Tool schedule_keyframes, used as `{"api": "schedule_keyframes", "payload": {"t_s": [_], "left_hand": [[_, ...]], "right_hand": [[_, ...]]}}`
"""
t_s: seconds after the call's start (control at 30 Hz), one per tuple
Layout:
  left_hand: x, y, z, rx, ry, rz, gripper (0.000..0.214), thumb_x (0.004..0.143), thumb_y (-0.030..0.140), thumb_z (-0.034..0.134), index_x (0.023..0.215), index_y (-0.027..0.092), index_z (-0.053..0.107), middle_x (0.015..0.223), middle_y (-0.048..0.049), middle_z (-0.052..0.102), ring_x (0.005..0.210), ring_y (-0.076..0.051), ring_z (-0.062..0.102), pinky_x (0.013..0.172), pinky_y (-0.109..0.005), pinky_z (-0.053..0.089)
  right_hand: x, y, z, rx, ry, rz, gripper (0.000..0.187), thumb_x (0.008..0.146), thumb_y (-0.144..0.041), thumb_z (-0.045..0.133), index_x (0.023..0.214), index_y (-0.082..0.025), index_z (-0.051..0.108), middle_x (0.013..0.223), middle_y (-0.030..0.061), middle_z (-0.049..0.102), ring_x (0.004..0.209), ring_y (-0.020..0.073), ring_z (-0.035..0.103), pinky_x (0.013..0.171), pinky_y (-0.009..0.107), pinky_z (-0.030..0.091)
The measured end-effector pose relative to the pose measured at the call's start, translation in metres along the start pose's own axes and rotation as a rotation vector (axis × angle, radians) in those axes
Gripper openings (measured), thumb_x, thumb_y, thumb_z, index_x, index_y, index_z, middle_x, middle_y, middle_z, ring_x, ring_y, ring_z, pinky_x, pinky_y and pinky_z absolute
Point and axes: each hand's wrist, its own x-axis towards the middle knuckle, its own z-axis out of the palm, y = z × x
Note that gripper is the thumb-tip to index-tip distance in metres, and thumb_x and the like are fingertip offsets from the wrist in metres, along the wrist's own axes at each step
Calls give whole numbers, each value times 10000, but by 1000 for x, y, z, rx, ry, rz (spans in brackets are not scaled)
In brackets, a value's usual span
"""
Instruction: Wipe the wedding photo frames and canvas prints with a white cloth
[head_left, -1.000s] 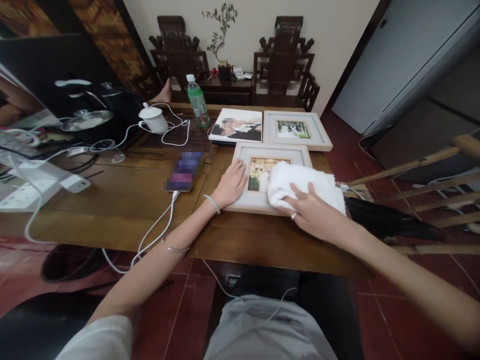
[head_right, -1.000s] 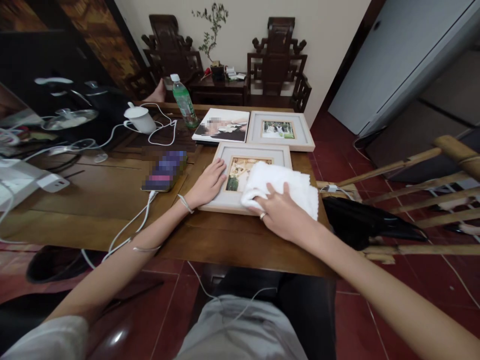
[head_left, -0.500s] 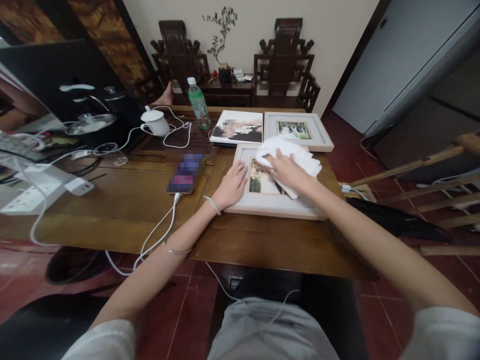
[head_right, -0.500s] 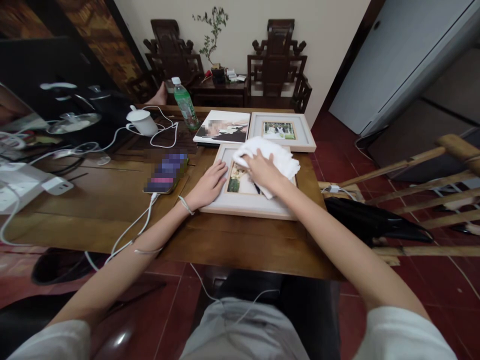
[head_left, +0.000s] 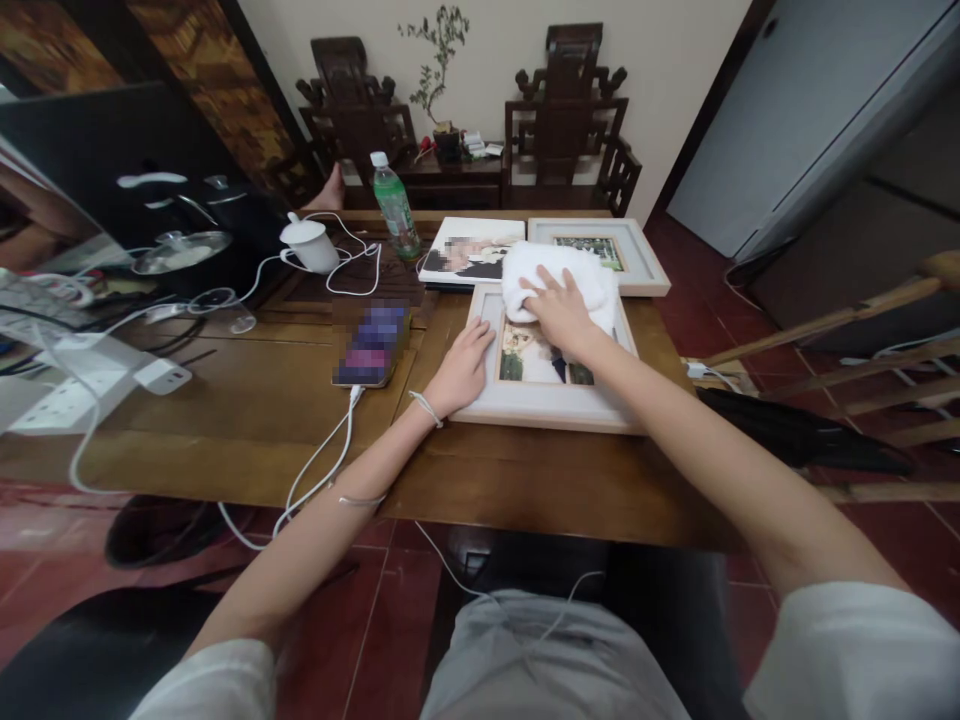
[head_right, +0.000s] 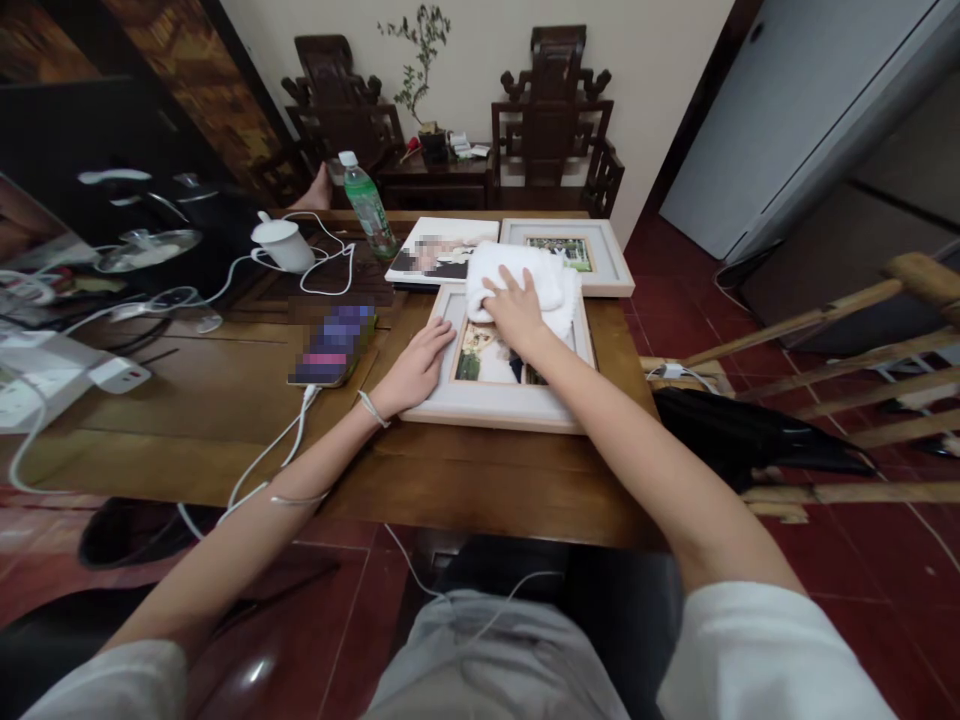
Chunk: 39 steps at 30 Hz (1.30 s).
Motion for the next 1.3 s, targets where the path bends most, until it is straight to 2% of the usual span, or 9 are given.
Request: {"api": "schedule_keyframes", "payload": {"t_s": [0.17, 0.27, 0.4, 0.6, 0.73, 0.83, 1.03, 1.17, 1.3], "left_hand": [[-1, -6, 3, -52, 13, 11, 617, 789, 13, 398, 1383, 116, 529, 1495, -152, 491, 1473, -284, 328, 1218, -559, 273], [0, -5, 4, -70, 26, 14, 627, 772, 10, 405, 1380, 105, 531, 1489, -166, 492, 1473, -298, 325, 1218, -576, 266], [0, -3, 4, -49, 30, 8, 606, 771, 7, 397, 1358, 61, 538, 1474, -201, 496, 1465, -310, 339, 1217, -567, 275], [0, -3, 3, -44, 26, 12, 628, 764, 7, 414, 1371, 114, 533, 1477, -158, 504, 1468, -298, 335, 1221, -560, 271], [-1, -4, 3, -47, 16, 17, 628, 772, 16, 413, 1379, 132, 526, 1486, -147, 495, 1472, -298, 325, 1217, -573, 266], [-1, -3, 1, -41, -4, 14, 619, 781, 17, 400, 1379, 119, 524, 1497, -162, 476, 1478, -305, 309, 1215, -576, 264], [-2, 0, -2, -34, -37, -18, 594, 787, 14, 398, 1365, 55, 531, 1496, -209, 459, 1481, -318, 299, 1225, -543, 261], [-2, -2, -2, -41, -16, -3, 600, 792, 15, 396, 1370, 105, 532, 1497, -167, 474, 1476, -302, 314, 1224, -556, 261], [-2, -3, 0, -42, 20, 21, 597, 797, 15, 401, 1362, 145, 540, 1479, -128, 505, 1465, -291, 339, 1218, -559, 280]], "right_hand": [[-33, 55, -4, -125, -2, 98, 530, 843, -21, 381, 1306, -89, 631, 1221, 190, 695, 1376, 339, 413, 1085, 598, 272], [-63, 65, -8, -186, -16, 50, 516, 814, -16, 374, 1213, -92, 691, 1235, 193, 683, 1284, 346, 489, 1036, 553, 345], [-112, 39, -22, -197, -75, -16, 442, 777, 2, 395, 1035, -81, 744, 1374, 189, 595, 1269, 361, 509, 1036, 509, 397], [-166, -24, -60, 61, -224, -164, 539, 697, 38, 413, 1100, -145, 720, 1408, 126, 586, 1284, 321, 543, 1040, 462, 478], [-158, -39, -60, 203, -200, -195, 619, 684, 51, 397, 1161, -205, 697, 1417, 78, 584, 1281, 294, 557, 1035, 441, 502], [-130, -25, -42, 174, -161, -159, 658, 681, 57, 396, 1210, -223, 669, 1470, 67, 534, 1352, 287, 488, 1075, 453, 469], [-63, 30, -11, 81, 24, 57, 691, 714, 91, 354, 1307, -170, 594, 1657, 88, 180, 1494, 433, 128, 1088, 752, 259], [-49, 35, -3, 4, -55, 54, 661, 729, 76, 414, 1294, -197, 621, 1617, 85, 308, 1444, 489, 234, 1047, 778, 271], [-75, 8, -10, -18, -104, 18, 640, 742, 54, 382, 1253, -204, 670, 1585, 80, 375, 1400, 480, 321, 1002, 768, 324]]}}
